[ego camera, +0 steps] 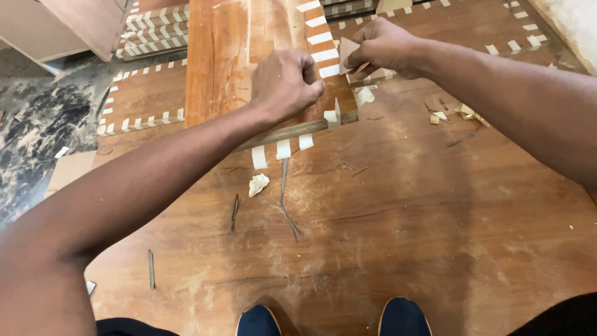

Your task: The person removes white tape strips from the edges of a wooden board using a small triangular scraper and their fingers. They lift the board, flip it, and continue peeling tape from multiple edges while debris falls onto the floor.

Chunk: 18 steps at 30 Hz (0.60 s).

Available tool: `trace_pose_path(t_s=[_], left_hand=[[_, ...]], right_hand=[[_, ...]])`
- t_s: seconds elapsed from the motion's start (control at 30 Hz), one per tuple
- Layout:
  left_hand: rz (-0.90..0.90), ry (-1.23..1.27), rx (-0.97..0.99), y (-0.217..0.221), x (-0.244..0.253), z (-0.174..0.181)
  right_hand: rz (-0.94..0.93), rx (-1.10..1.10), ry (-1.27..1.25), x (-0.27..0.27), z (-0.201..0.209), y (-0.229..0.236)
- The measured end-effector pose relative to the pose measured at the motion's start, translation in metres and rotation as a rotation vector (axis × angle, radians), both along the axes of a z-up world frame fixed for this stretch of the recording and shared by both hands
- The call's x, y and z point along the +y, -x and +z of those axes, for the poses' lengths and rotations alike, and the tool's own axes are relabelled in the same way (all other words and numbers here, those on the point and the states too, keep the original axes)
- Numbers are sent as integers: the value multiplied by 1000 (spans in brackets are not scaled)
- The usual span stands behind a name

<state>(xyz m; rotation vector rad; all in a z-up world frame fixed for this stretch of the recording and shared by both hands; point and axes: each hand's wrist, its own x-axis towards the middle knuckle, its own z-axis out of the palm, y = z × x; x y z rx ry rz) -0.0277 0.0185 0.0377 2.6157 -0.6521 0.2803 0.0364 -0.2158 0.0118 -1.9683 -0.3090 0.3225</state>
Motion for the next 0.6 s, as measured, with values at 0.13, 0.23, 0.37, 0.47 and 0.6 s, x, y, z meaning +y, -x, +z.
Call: trace_pose_path(t_s=[0.13, 0.23, 0.37, 0.47, 0.6], left_hand=[[-70, 62, 154, -10, -8, -17], [-189, 18, -21, -8, -11, -26], [-216, -16, -115, -1, -13, -31], [-243, 10, -107, 3, -13, -33], [-198, -94, -26, 4, -15, -35]], right_hand=[[-7, -15, -17, -3, 1, 1], [-27, -22, -4, -6, -1, -1], [-27, -16, -25, -14, -5, -3], [-1, -31, -30, -15, -10, -2], [-4, 40, -71, -11, -13, 3]])
